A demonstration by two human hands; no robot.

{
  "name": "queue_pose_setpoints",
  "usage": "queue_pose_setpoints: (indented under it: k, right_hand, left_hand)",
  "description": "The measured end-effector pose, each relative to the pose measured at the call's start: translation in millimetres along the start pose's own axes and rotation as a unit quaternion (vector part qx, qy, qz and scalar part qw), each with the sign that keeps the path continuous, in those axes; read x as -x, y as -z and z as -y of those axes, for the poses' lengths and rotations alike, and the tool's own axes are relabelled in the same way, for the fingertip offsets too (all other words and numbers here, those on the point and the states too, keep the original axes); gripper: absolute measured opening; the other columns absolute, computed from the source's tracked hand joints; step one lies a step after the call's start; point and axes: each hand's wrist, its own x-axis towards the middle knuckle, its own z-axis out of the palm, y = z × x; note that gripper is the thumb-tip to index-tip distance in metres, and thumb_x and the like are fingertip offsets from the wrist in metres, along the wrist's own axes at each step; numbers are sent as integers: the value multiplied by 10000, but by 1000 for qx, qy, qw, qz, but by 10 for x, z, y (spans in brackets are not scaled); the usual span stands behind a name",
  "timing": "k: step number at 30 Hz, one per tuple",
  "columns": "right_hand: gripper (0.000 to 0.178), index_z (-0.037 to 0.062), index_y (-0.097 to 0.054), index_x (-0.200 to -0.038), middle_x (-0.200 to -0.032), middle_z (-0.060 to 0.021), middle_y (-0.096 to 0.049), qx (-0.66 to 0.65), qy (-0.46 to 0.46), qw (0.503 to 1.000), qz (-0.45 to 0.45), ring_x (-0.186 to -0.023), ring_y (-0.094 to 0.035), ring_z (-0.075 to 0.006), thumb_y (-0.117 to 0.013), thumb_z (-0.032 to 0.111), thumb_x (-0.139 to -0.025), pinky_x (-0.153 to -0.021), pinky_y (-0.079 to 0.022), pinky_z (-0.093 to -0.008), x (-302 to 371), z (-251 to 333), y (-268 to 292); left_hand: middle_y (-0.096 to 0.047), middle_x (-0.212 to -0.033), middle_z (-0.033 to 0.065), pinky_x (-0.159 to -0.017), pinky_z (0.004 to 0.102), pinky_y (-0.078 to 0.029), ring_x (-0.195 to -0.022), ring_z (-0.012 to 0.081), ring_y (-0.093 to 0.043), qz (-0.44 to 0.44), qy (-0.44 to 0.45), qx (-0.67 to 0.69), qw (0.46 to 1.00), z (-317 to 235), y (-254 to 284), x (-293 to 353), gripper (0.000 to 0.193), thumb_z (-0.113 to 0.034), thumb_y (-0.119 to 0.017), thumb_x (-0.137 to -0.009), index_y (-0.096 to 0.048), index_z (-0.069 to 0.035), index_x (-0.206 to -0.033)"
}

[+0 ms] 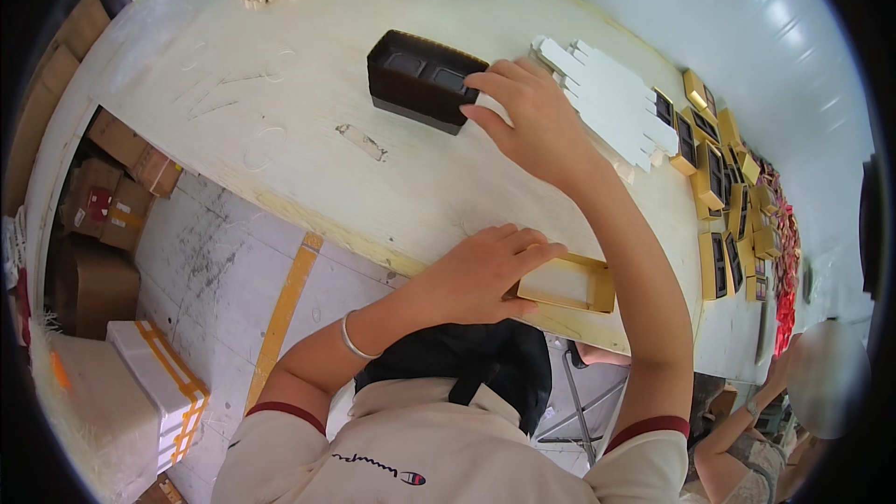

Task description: The person folds flat white cardboard pieces into small rectangular boxes and places dark rectangular inserts inside them. The person repeats this process multiple times, stacking the completed boxes on the table.

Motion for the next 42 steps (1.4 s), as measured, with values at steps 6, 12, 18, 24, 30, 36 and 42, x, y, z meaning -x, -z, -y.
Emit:
queue_pose_setpoints:
  k: [6, 12, 18, 24, 30, 36, 42]
  right_hand:
    - [112, 20, -631, -706, -838, -91, -583, 81, 6, 994, 78, -827, -543, -266, -687, 86, -778, -724, -452, -378, -292, -45, -178]
    - [158, 28, -606, -721, -805, -81, -553, -117, -109, 985, 60, -798, -531, -250, -713, 120, -791, -685, -434, -355, -332, -9, -62]
    - [125, 28, -617, -899, -774, -12, -604, -327, -157, 927, -89, -682, -523, -97, -612, 152, -914, -635, -411, -234, -136, -52, 383]
    - [216, 7, -590, -946, -697, -6, -553, -467, -458, 719, -235, -664, -570, -114, -601, 216, -895, -598, -476, -265, 1116, 298, 1242]
    - [189, 25, -573, -904, -647, -12, -584, -521, -611, 596, -21, -518, -579, -84, -570, 210, -938, -458, -463, -242, 2282, 216, 1468]
    - [366, 10, -567, -1065, -986, -144, -646, -554, -598, 580, 8, -686, -654, -197, -573, 358, -951, -589, -547, -276, 2156, 333, 1075]
    - [567, 138, -514, -1334, -1331, -214, -429, -123, -190, 965, 135, -1083, -544, -319, -723, 289, -829, -773, -525, -341, 2097, 502, 1209]
  left_hand:
    - [-528, -1215, 135, -968, 420, -396, -1090, 333, -501, -14, 7, 18, 1000, 9, -12, 19, 658, -226, -736, -760, -448, -68, -1331]
    - [-526, -1217, 134, -953, 404, -405, -1059, 320, -504, -23, -2, 3, 1000, 0, -29, 44, 676, -220, -741, -750, -446, -75, -1341]
    - [-544, -1139, 135, -932, 420, -410, -1032, 326, -521, -39, -21, 23, 999, 40, -31, 18, 717, -216, -750, -720, -436, -46, -1342]
    - [-569, -1125, 155, -909, 430, -422, -1027, 348, -526, -56, 20, 0, 998, 6, -25, 53, 740, -183, -763, -714, -423, -87, -1364]
    - [-561, -1131, 136, -892, 408, -435, -1006, 320, -529, 28, 41, -20, 999, -154, 40, -110, 842, -142, -786, -691, -374, -119, -1425]
    - [-555, -1139, 126, -903, 416, -455, -1030, 324, -548, 93, 5, -59, 994, -206, 21, -291, 843, -140, -784, -694, -372, -141, -1429]
    - [-556, -1130, 135, -901, 405, -461, -1030, 334, -548, 152, 51, -43, 986, -198, 201, -419, 894, -136, -787, -697, -324, -163, -1461]
